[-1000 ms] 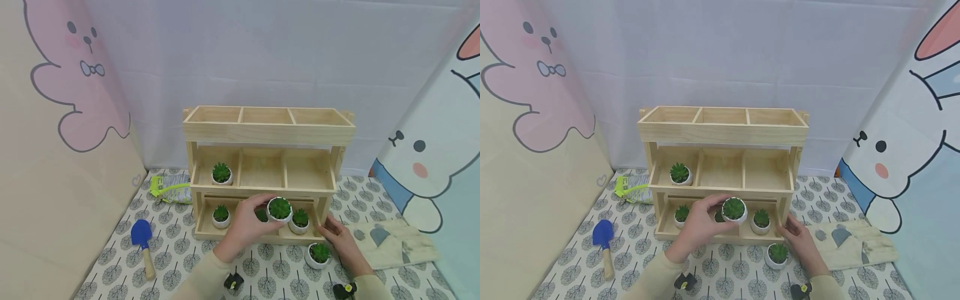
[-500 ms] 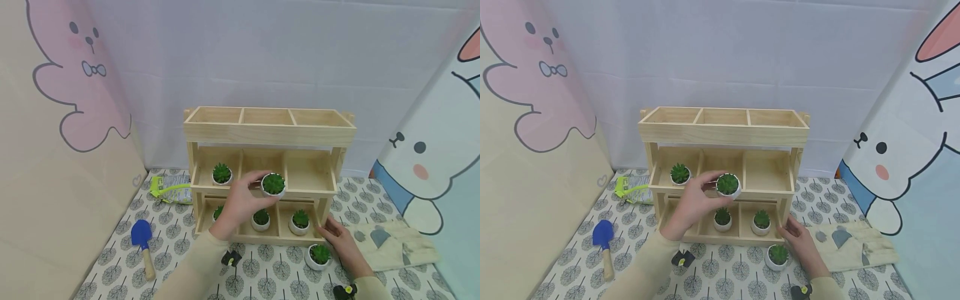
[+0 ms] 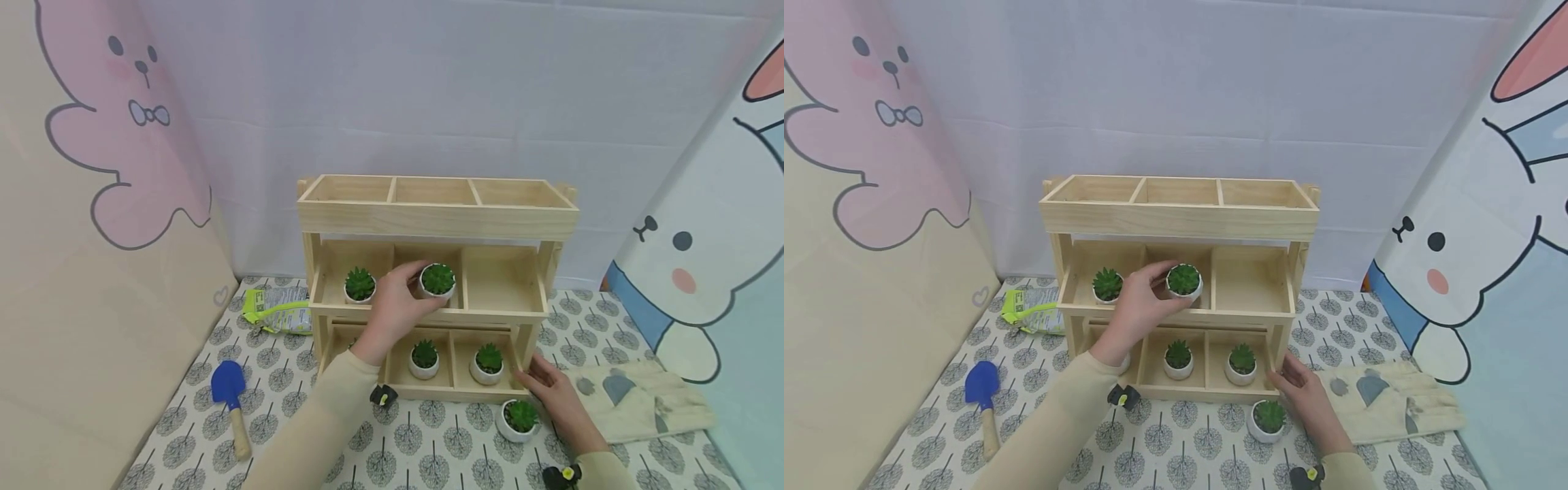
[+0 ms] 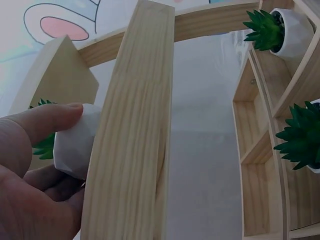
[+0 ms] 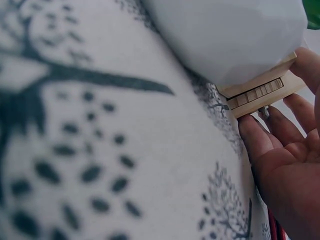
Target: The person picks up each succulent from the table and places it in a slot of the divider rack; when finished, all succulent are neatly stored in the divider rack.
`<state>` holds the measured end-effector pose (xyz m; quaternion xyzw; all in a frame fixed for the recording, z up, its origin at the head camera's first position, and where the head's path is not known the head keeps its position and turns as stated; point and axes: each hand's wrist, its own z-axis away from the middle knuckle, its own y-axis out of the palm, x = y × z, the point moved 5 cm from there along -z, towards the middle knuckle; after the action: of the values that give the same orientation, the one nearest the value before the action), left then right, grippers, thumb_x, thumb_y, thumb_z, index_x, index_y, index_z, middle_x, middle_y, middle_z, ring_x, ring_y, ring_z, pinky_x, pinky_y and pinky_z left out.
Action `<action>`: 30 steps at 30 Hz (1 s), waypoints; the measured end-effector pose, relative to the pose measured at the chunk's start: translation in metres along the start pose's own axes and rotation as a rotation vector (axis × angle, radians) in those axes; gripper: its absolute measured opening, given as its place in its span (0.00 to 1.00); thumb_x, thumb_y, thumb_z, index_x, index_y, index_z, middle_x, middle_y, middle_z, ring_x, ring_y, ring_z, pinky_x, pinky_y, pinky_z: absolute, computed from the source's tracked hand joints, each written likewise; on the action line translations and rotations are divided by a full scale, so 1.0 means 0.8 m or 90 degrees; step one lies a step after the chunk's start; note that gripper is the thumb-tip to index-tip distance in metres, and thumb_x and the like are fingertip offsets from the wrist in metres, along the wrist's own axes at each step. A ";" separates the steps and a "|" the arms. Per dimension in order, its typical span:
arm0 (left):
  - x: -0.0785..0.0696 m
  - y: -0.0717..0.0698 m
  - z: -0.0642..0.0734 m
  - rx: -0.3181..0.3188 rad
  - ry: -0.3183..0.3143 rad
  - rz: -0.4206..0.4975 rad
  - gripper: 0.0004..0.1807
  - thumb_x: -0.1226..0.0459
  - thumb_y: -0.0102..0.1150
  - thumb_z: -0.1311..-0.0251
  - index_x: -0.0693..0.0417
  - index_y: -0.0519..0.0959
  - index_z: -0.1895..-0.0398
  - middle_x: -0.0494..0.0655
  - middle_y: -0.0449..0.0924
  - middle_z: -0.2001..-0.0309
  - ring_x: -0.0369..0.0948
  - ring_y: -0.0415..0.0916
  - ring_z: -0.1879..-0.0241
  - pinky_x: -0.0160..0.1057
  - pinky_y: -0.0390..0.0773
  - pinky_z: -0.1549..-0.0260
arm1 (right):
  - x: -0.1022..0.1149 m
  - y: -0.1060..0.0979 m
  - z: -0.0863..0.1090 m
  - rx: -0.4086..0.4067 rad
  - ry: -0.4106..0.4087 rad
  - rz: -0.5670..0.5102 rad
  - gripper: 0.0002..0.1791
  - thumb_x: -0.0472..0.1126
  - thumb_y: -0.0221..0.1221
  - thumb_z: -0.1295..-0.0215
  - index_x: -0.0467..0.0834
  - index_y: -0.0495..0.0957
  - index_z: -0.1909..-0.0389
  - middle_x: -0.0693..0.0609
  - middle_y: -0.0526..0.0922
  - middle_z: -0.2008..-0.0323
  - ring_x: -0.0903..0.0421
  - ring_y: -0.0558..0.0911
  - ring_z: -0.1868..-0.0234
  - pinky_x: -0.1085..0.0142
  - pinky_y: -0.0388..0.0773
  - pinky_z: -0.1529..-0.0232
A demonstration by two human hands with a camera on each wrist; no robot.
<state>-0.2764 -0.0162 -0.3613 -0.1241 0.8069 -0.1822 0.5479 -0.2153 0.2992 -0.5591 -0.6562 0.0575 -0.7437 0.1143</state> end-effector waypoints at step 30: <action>0.005 0.011 -0.024 0.064 -0.072 -0.144 0.37 0.65 0.80 0.47 0.61 0.76 0.34 0.57 0.81 0.42 0.54 0.78 0.41 0.54 0.78 0.40 | -0.005 0.000 -0.003 0.000 -0.004 0.002 0.46 0.50 0.61 0.23 0.46 0.46 0.15 0.40 0.50 0.18 0.41 0.59 0.22 0.81 0.68 0.41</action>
<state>-0.2957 -0.0069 -0.3621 -0.1968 0.7453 -0.2757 0.5743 -0.2168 0.2998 -0.5631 -0.6583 0.0584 -0.7416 0.1156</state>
